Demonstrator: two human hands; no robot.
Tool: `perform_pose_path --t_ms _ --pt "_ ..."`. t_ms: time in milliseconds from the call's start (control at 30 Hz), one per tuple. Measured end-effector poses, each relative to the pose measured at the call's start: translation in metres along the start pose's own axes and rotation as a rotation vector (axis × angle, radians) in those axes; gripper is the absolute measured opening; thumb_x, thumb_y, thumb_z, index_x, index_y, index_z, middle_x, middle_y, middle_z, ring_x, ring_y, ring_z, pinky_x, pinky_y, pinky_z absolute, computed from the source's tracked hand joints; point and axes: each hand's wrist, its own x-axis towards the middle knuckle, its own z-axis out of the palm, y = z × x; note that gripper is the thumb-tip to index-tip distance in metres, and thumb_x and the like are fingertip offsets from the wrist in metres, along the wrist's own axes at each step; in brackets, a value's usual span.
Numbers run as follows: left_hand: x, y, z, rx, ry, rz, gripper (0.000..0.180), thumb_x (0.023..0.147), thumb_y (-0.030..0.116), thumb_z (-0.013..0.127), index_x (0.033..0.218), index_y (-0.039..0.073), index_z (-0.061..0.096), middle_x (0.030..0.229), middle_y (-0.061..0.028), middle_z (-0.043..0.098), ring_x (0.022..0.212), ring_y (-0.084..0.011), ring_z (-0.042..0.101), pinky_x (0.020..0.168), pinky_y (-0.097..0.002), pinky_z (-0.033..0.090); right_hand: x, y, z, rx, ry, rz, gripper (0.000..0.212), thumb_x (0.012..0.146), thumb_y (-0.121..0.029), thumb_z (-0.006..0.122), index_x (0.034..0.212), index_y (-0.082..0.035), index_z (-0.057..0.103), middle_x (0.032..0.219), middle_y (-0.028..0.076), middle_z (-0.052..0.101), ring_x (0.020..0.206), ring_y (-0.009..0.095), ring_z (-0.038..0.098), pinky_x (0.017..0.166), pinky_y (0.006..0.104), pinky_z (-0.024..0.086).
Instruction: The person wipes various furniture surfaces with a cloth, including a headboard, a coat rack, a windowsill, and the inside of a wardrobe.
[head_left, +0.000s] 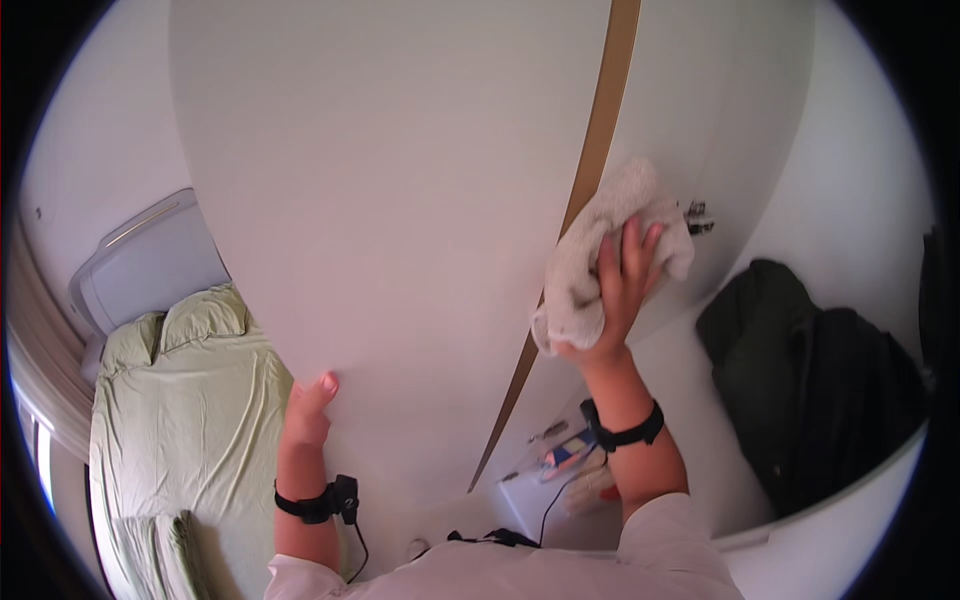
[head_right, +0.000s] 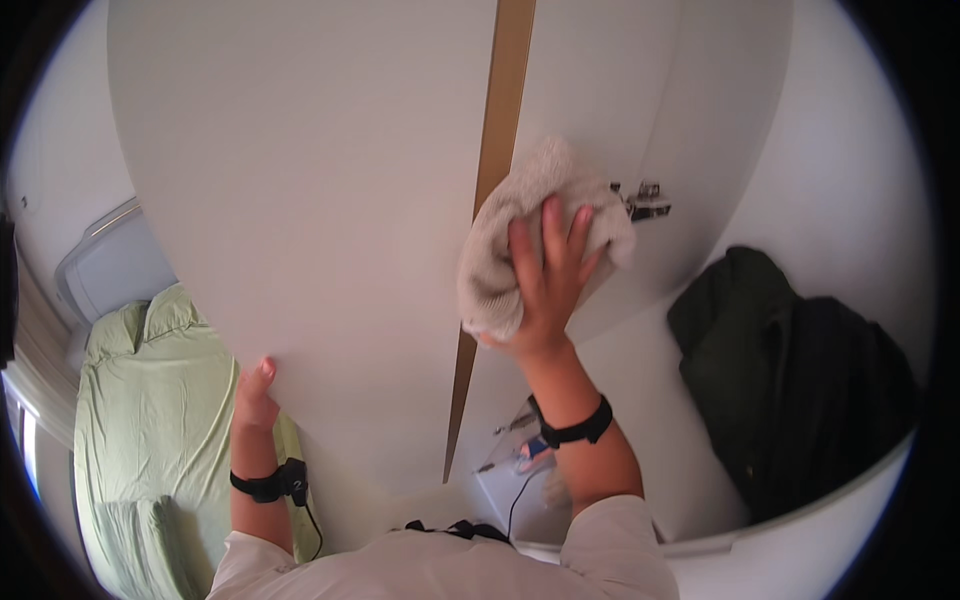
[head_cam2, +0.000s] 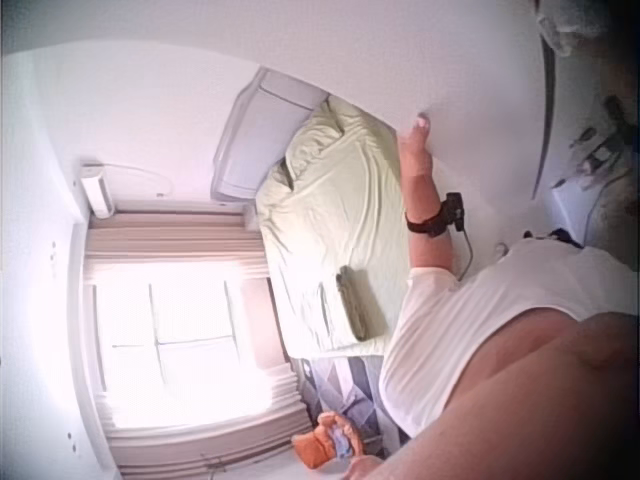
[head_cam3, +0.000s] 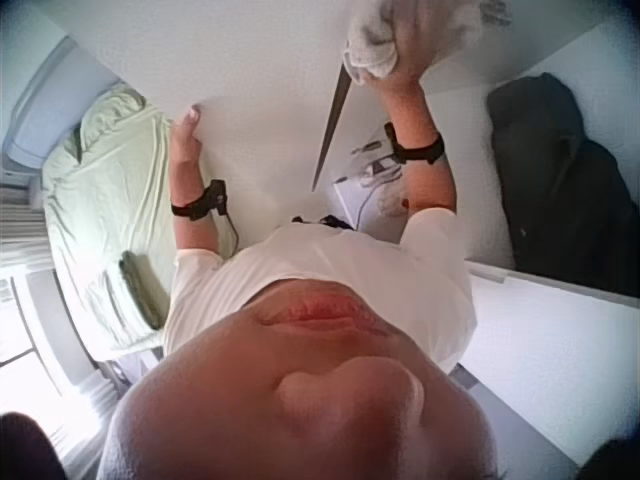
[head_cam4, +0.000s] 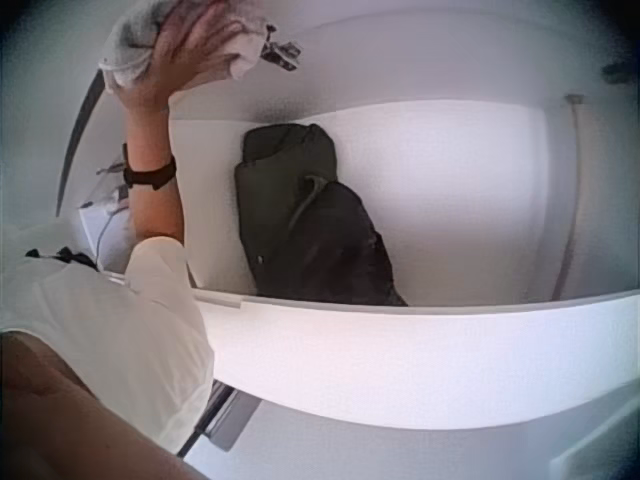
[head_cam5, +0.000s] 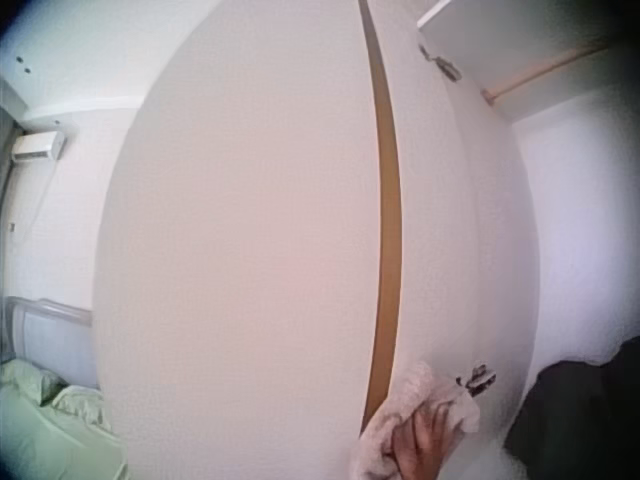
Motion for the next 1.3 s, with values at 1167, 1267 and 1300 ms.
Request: perform_pose_path --t_ms 1167,1267,1300 --pt "-0.032 0.004 0.014 0.078 -0.207 0.030 0.059 0.082 0.039 0.073 0.118 -0.004 0.054 0.110 -0.0070 0.060 0.101 -0.0158 0.053 0.091 -0.0324 0.042 0.077 0.018 0.002 0.062 0.184 0.301 0.065 0.080 -0.014 0.063 0.140 -0.002 0.040 0.146 0.020 0.038 0.136 0.039 0.033 0.111 0.0443 0.026" --pt "-0.027 0.003 0.009 0.068 -0.179 0.011 0.062 0.082 0.037 0.073 0.122 -0.005 0.052 0.115 -0.0101 0.059 0.106 -0.0180 0.053 0.096 -0.0339 0.040 -0.014 -0.029 0.005 0.051 0.149 0.287 0.068 0.079 -0.012 0.059 0.142 -0.001 0.035 0.150 0.024 0.028 0.137 0.048 0.025 0.110 0.0564 0.020" --pt "-0.025 0.001 0.006 0.062 -0.161 0.066 0.062 0.082 0.037 0.072 0.122 -0.005 0.052 0.116 -0.0104 0.058 0.107 -0.0191 0.053 0.096 -0.0344 0.040 -0.045 -0.040 0.000 -0.003 0.084 0.357 0.069 0.081 -0.016 0.058 0.142 0.002 0.032 0.150 0.026 0.025 0.137 0.050 0.023 0.108 0.0595 0.019"
